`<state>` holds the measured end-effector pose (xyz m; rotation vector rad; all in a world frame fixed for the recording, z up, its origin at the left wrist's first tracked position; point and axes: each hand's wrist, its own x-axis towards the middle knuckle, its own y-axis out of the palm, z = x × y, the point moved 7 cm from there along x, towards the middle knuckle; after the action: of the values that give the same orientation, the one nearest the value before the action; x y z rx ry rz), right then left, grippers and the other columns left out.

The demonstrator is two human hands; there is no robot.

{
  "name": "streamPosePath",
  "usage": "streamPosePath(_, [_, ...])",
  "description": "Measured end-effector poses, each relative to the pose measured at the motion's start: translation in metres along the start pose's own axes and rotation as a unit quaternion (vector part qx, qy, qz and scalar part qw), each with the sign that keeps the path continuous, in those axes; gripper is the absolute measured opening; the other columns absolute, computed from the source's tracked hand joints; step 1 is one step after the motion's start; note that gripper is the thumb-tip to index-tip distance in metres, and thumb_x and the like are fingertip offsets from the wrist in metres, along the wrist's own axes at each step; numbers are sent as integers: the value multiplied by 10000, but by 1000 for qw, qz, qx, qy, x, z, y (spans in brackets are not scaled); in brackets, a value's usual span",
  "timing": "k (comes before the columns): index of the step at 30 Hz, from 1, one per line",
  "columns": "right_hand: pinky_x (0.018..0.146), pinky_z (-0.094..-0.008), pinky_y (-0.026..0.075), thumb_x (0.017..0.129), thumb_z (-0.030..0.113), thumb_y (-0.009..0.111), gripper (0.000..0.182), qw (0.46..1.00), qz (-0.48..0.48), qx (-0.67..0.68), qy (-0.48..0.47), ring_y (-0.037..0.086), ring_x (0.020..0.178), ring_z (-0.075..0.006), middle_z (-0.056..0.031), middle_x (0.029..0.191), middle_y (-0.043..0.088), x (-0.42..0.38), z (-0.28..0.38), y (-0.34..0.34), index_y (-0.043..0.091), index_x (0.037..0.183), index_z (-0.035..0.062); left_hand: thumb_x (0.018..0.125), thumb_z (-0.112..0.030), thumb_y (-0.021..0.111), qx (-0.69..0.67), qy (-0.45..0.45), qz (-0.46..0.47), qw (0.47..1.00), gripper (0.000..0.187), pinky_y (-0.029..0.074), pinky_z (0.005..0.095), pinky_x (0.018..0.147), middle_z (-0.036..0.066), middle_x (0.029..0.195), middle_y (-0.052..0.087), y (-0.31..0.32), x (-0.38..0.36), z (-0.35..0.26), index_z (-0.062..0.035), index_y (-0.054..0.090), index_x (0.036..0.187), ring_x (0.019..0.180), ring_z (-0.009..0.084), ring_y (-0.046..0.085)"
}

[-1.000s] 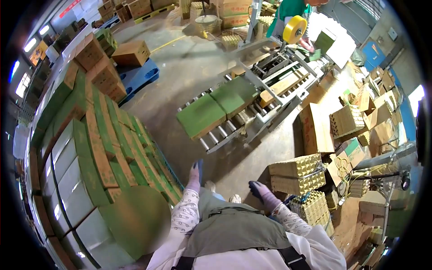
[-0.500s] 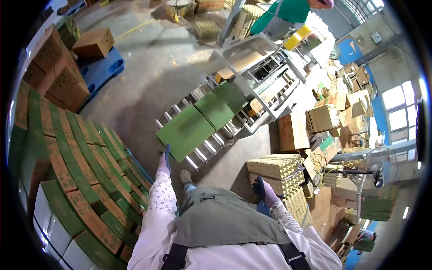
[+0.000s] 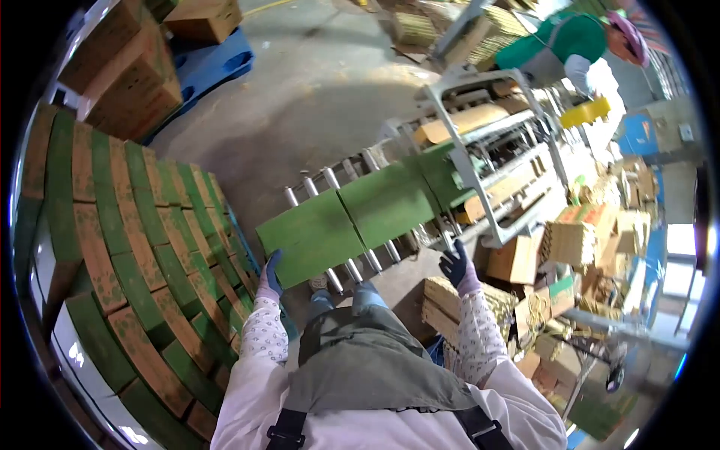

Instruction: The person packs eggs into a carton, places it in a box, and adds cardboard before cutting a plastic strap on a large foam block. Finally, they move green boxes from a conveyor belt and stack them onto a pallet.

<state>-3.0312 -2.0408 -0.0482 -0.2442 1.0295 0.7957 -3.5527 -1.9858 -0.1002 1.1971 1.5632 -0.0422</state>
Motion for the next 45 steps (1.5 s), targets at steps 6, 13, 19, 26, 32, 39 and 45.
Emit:
streamPosePath(6, [1001, -407, 400, 870, 454, 604, 494, 970, 175, 166, -8, 520, 1154, -233, -47, 1235, 582, 124, 9, 120, 558, 1232, 121, 890, -276, 608, 7, 80, -50, 995, 405, 486, 336, 900, 76, 1154, 621, -55, -29, -34, -46, 565, 1220, 1032, 211, 603])
streamPosePath(13, [1068, -512, 291, 757, 688, 567, 811, 972, 174, 131, 90, 418, 1226, -313, -94, 1332, 494, 43, -43, 160, 475, 1335, 128, 933, -227, 528, -53, 121, 76, 988, 341, 477, 337, 927, 111, 1126, 626, -80, -136, -58, -29, 563, 1209, 1027, 231, 607])
streamPosePath(19, [1084, -485, 268, 845, 637, 468, 755, 956, 276, 85, 48, 382, 1267, -331, -124, 1388, 449, -36, -20, 213, 444, 1360, 85, 782, -175, 739, 28, 286, -130, 949, 661, 466, 294, 911, 88, 1164, 589, 4, -331, -90, -7, 418, 1335, 1063, 175, 570])
streamPosePath(26, [1087, -408, 299, 994, 339, 372, 521, 750, 590, 11, -301, 394, 1273, -277, -128, 1438, 379, -243, 77, 407, 319, 1427, 56, 773, -79, 691, -56, 547, -159, 820, 868, 330, 329, 1055, 115, 1405, 373, 58, -600, -97, -29, 173, 1468, 1282, 212, 381])
streamPosePath(32, [1020, -357, 396, 988, 262, 441, 538, 525, 680, -80, -506, 467, 1195, -209, -72, 1420, 385, -558, -16, 567, 244, 1472, 134, 950, -282, 441, -134, 808, -171, 547, 428, 450, 410, 963, 153, 1277, 529, -80, -744, -11, -42, 487, 1301, 1126, 264, 545])
streamPosePath(39, [971, -414, 428, 813, 455, 673, 535, 530, 823, -86, 184, 566, 1074, -237, -46, 1180, 612, -818, -312, 708, 566, 1215, 119, 955, -261, 459, 58, 795, -481, 365, 442, 467, 395, 954, 153, 1280, 530, -188, -913, -61, 1, 455, 1311, 1138, 280, 543])
streamPosePath(45, [975, -391, 426, 796, 471, 659, 629, 490, 826, -279, 18, 584, 1054, -289, -102, 1168, 626, -762, -557, 846, 550, 1232, 30, 866, -312, 589, -225, 722, -276, 593, 491, 448, 396, 952, 136, 1197, 585, -354, -905, -127, -29, 513, 1260, 1102, 269, 559])
